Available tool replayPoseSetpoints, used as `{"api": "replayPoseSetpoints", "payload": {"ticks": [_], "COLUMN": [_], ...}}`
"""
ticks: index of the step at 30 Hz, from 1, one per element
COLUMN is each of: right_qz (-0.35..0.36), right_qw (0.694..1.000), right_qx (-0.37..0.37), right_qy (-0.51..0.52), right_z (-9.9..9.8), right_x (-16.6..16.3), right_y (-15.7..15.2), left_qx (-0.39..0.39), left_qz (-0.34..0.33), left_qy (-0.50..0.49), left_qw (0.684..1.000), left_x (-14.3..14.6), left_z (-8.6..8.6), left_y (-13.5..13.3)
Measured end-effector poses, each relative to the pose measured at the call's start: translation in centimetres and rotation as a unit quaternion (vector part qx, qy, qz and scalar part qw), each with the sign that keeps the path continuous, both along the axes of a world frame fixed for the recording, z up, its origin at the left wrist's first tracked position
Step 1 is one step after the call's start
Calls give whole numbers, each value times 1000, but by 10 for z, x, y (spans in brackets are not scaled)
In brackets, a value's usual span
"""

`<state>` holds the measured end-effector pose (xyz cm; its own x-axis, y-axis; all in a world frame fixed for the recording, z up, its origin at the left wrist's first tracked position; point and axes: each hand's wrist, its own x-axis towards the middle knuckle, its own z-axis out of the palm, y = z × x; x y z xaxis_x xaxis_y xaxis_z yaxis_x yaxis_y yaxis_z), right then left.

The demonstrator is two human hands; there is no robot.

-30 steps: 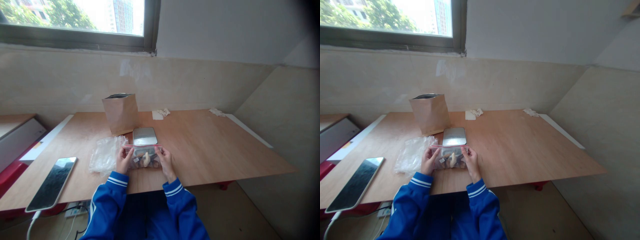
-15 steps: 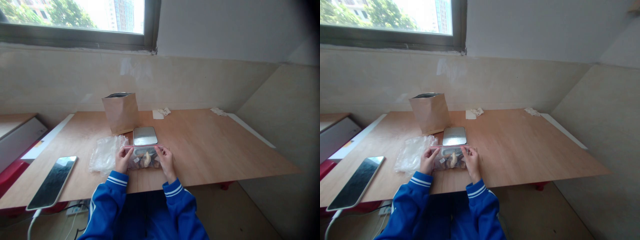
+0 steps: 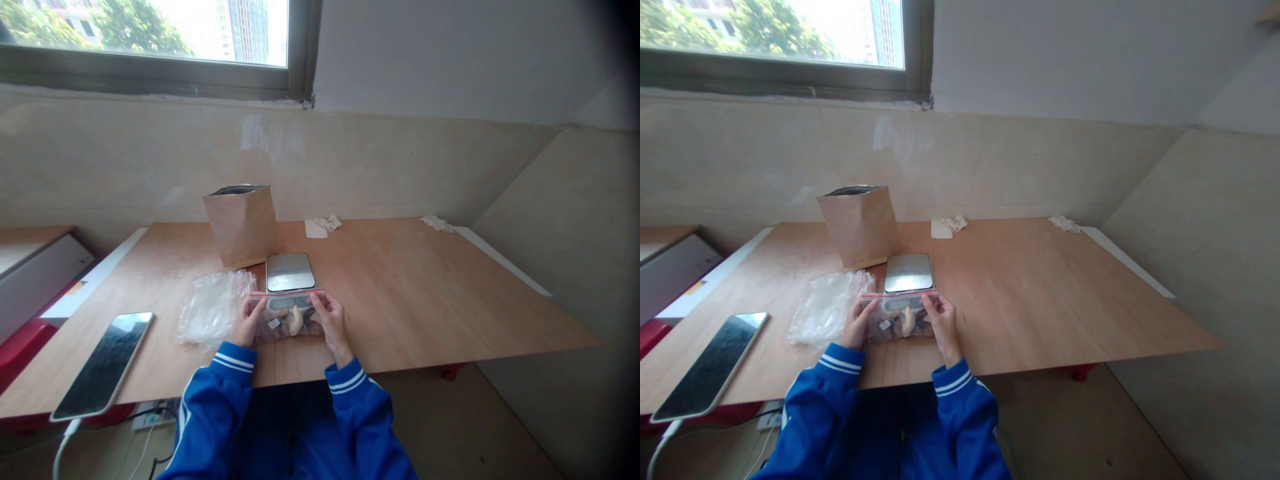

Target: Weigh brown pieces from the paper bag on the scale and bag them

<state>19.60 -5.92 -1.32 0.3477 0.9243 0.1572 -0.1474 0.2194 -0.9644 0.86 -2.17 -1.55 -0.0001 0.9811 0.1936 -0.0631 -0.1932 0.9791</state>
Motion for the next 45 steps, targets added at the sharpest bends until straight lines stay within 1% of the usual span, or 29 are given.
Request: {"api": "replayPoseSetpoints", "payload": {"ticks": [3, 7, 12, 17, 23, 29, 36, 42, 45], "right_qz": [22, 48, 17, 11, 20, 18, 12, 8, 3], "right_qw": [1000, 999, 1000, 1000, 1000, 1000, 999, 1000, 1000], "right_qx": [1, -8, -17, -20, -14, -15, -24, -10, -9], "right_qy": [22, 20, -7, -14, -15, -13, -20, -18, -14], "right_z": [-1, 0, 0, 2, 6, 7, 4, 4, 6], "right_x": [0, -1, -2, -2, -3, -4, -2, -3, -4], "right_y": [0, -1, -2, -3, -5, -6, -6, -6, -6], "left_qx": [-16, -26, -34, -43, -17, 30, 47, 60, 48], "left_qz": [-19, -11, -11, -13, 13, 33, 49, 47, 33], "left_qy": [2, 12, -16, 1, 51, 67, 95, 94, 86], "left_qw": [1000, 1000, 999, 999, 998, 997, 993, 993, 995], "left_x": [-1, 1, 3, 4, 7, 6, 4, 4, 5], "left_z": [0, 5, 9, 11, 14, 8, 6, 4, 6], "left_y": [0, -3, -5, -8, -10, -8, -7, -6, -7]}}
